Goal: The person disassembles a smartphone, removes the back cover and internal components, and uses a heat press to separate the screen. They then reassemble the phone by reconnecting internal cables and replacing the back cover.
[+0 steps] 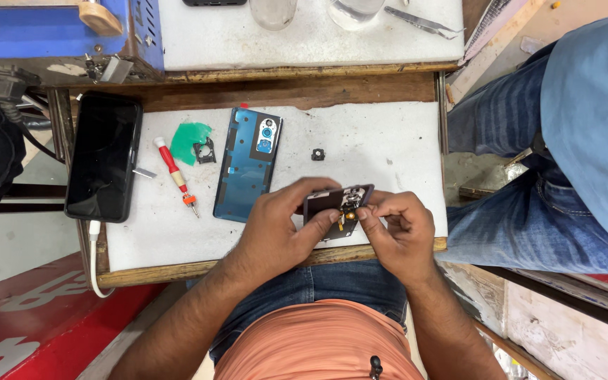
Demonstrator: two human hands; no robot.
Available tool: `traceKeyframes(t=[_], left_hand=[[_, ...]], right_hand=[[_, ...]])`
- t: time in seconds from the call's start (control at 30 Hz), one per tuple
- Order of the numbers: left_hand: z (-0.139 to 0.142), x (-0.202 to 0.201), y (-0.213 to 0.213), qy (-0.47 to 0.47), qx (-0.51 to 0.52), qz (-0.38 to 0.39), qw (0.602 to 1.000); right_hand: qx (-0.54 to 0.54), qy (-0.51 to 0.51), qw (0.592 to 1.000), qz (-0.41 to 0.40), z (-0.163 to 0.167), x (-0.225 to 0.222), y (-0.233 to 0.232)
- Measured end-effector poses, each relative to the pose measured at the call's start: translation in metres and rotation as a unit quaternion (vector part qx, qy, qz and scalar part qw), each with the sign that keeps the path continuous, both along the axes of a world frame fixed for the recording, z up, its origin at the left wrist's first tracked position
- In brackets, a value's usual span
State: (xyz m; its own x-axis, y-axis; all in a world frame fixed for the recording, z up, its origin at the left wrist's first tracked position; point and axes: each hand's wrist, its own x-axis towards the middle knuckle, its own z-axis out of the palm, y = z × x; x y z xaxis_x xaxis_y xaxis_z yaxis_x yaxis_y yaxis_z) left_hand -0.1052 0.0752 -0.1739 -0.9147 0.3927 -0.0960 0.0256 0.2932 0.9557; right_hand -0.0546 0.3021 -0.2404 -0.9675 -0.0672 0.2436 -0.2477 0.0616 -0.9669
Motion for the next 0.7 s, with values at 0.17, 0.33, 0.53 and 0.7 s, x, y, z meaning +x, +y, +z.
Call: traceKeyframes(t=[0.17,0.33,0.53,0.7], left_hand=[[0.005,0.002,0.001,0.074,0.024,-0.013,0.997],[0.011,0.003,0.0,0.113,0.044,-0.03,0.992],[0.012,0.003,-0.001,0.191,0.056,-0.027,0.98],[0.01,0.004,0.001,0.227,0.048,-0.008,0.973]], right_hand=[[-0.046,0.004,0.999,-0.001,-0.007,0.008,0.001],[-0.044,0.052,0.998,0.006,-0.005,0.005,0.001],[-0.032,0.095,0.995,0.001,0.003,-0.002,-0.004],[-0.018,0.107,0.994,0.006,0.011,-0.006,-0.006]])
